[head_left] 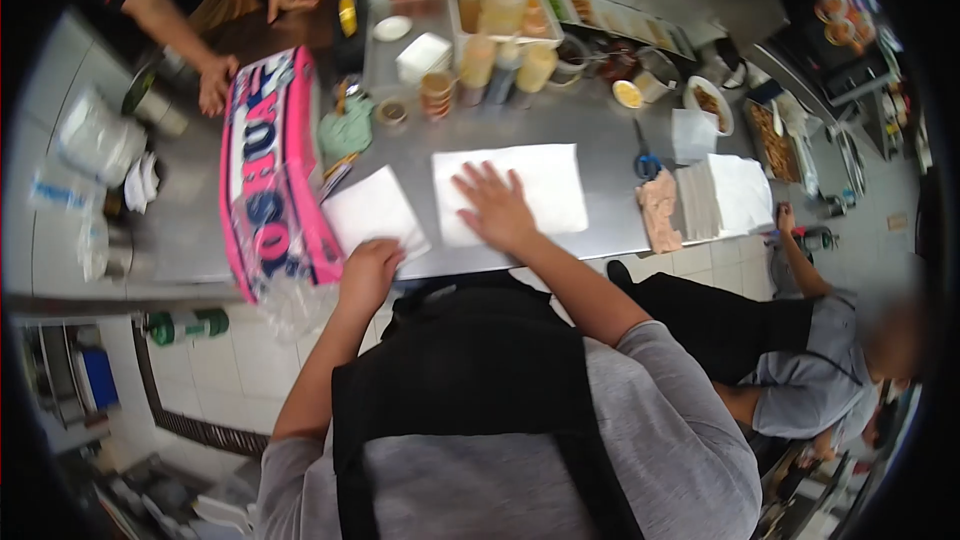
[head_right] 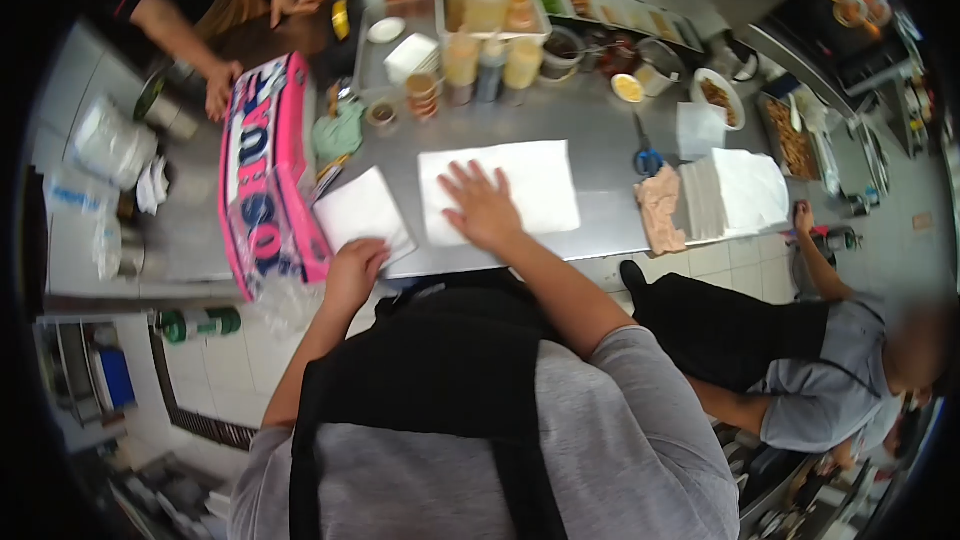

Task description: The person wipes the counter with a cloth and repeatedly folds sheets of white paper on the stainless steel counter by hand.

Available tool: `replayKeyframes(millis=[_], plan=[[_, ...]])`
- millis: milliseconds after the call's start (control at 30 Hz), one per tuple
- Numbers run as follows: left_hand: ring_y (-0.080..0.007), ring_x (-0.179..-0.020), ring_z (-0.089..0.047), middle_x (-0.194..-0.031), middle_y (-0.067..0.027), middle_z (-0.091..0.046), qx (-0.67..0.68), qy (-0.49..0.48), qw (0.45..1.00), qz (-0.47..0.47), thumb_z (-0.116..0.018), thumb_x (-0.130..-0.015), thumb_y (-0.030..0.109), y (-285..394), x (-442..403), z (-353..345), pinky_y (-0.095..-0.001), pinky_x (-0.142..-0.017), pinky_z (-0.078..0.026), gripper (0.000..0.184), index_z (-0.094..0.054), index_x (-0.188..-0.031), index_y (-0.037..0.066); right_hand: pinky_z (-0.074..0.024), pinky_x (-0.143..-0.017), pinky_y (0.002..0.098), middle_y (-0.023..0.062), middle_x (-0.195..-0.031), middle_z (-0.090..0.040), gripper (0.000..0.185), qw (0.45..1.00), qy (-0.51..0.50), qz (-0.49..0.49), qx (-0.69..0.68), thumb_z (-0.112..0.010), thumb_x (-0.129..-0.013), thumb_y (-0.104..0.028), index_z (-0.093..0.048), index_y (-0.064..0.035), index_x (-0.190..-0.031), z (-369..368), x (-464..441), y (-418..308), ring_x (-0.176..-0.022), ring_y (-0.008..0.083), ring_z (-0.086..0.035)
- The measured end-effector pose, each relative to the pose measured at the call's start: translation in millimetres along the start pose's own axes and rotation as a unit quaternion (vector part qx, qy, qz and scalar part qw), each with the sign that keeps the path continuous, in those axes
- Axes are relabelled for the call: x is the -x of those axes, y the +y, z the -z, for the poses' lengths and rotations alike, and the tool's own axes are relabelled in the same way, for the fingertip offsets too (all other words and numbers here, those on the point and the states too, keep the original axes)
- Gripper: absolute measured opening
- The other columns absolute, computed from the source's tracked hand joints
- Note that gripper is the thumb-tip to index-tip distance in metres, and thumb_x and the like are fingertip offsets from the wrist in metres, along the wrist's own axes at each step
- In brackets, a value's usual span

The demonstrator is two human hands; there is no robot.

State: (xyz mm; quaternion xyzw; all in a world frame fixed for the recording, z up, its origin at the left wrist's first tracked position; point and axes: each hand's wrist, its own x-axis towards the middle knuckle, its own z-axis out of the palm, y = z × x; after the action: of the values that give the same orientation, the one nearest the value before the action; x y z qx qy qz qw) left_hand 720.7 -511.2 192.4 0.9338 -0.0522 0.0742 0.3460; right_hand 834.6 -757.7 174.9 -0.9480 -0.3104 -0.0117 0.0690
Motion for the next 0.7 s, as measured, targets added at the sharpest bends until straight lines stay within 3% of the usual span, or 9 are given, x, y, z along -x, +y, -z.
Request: replayKeyframes(millis=[133,333,400,433,500,533,600,633,700], plan=[[-0.0322,-0.09,-0.066,-0.095,-0.0149,-0.07,0.051,0.016,0.997,-0.05,-0.069,-0.083,0.008,-15,-2,-3,-0.0372,-0.078,-0.053,0.011,-0.07,-0.091,-0.001,-0.0189,-0.113,0.0594,0.0042,-0.155,-0.033,0.055,1.0,0.02,-0.002,0.0,-0.049,-0.095,-0.047,-0.04,-0.0239,-0.145,-2,1,-1,-0.144,0.0274,-0.028],[-0.0316,-0.087,-0.065,-0.093,-0.0133,-0.068,0.091,0.008,0.996,0.001,-0.069,-0.083,0.006,-2,-4,13,-0.0363,-0.074,-0.053,0.013,-0.067,-0.094,0.0,-0.0181,-0.113,0.0606,0.0041,-0.153,-0.036,0.061,0.995,0.065,-0.02,-0.076,-0.064,-0.088,-0.039,-0.044,-0.0255,-0.144,23,0,-26,-0.143,0.0281,-0.031],[-0.032,-0.088,-0.065,-0.094,-0.0135,-0.067,0.087,0.032,0.995,-0.044,-0.069,-0.082,0.007,5,-4,23,-0.0369,-0.075,-0.052,0.016,-0.066,-0.097,0.001,-0.0192,-0.112,0.0606,0.0043,-0.151,-0.039,0.049,0.986,0.067,0.111,-0.102,-0.071,-0.083,-0.029,-0.056,-0.0207,-0.129,47,-2,-54,-0.143,0.0281,-0.031],[-0.0325,-0.089,-0.064,-0.096,-0.0138,-0.066,0.084,0.06,0.991,-0.086,-0.07,-0.082,0.007,11,-5,28,-0.0375,-0.077,-0.052,0.019,-0.065,-0.099,0.002,-0.0192,-0.112,0.0606,0.0043,-0.151,-0.039,0.049,0.987,0.071,0.103,-0.101,-0.071,-0.083,-0.029,-0.056,-0.0207,-0.129,49,-3,-63,-0.143,0.0281,-0.031],[-0.0328,-0.091,-0.063,-0.097,-0.0142,-0.064,0.058,0.067,0.992,-0.086,-0.071,-0.081,0.008,36,-7,44,-0.0381,-0.079,-0.051,0.022,-0.064,-0.101,0.002,-0.0187,-0.112,0.0589,0.0019,-0.139,-0.052,0.031,0.961,0.132,0.15,-0.19,-0.074,-0.079,-0.019,-0.063,-0.0162,-0.108,55,-6,-73,-0.139,0.0251,-0.039],[-0.0332,-0.093,-0.063,-0.099,-0.0145,-0.063,0.03,0.079,0.994,-0.075,-0.071,-0.08,0.008,48,-7,50,-0.0386,-0.081,-0.051,0.025,-0.063,-0.102,0.003,-0.0187,-0.112,0.0589,0.0019,-0.139,-0.052,0.031,0.962,0.139,0.141,-0.19,-0.074,-0.079,-0.019,-0.063,-0.0162,-0.108,66,-2,-73,-0.139,0.0251,-0.039],[-0.0336,-0.098,-0.061,-0.103,-0.0147,-0.061,0.005,0.049,0.997,-0.066,-0.07,-0.078,0.006,53,-5,56,-0.0387,-0.085,-0.049,0.029,-0.061,-0.106,0.004,-0.0176,-0.113,0.0562,-0.0029,-0.12,-0.062,0.018,0.949,0.103,0.138,-0.265,-0.072,-0.079,-0.015,-0.061,-0.0142,-0.094,95,11,-77,-0.131,0.0218,-0.049],[-0.0344,-0.099,-0.061,-0.104,-0.0145,-0.062,0.01,0.038,0.998,-0.059,-0.067,-0.079,0.004,49,-4,61,-0.0396,-0.085,-0.05,0.029,-0.061,-0.107,0.004,-0.0148,-0.114,0.0523,-0.0036,-0.106,-0.064,0.017,0.933,0.096,0.115,-0.327,-0.07,-0.079,-0.013,-0.06,-0.0145,-0.093,111,22,-72,-0.116,0.0186,-0.059],[-0.0337,-0.095,-0.063,-0.103,-0.0144,-0.065,0.043,0.039,0.997,-0.042,-0.06,-0.079,-0.003,52,-8,69,-0.0381,-0.083,-0.051,0.028,-0.064,-0.106,0.004,-0.0301,-0.107,0.0433,-0.0014,-0.095,-0.062,0.013,0.918,0.075,0.05,-0.386,-0.068,-0.084,-0.011,-0.058,-0.0124,-0.092,144,47,-52,-0.098,0.0157,-0.062]])
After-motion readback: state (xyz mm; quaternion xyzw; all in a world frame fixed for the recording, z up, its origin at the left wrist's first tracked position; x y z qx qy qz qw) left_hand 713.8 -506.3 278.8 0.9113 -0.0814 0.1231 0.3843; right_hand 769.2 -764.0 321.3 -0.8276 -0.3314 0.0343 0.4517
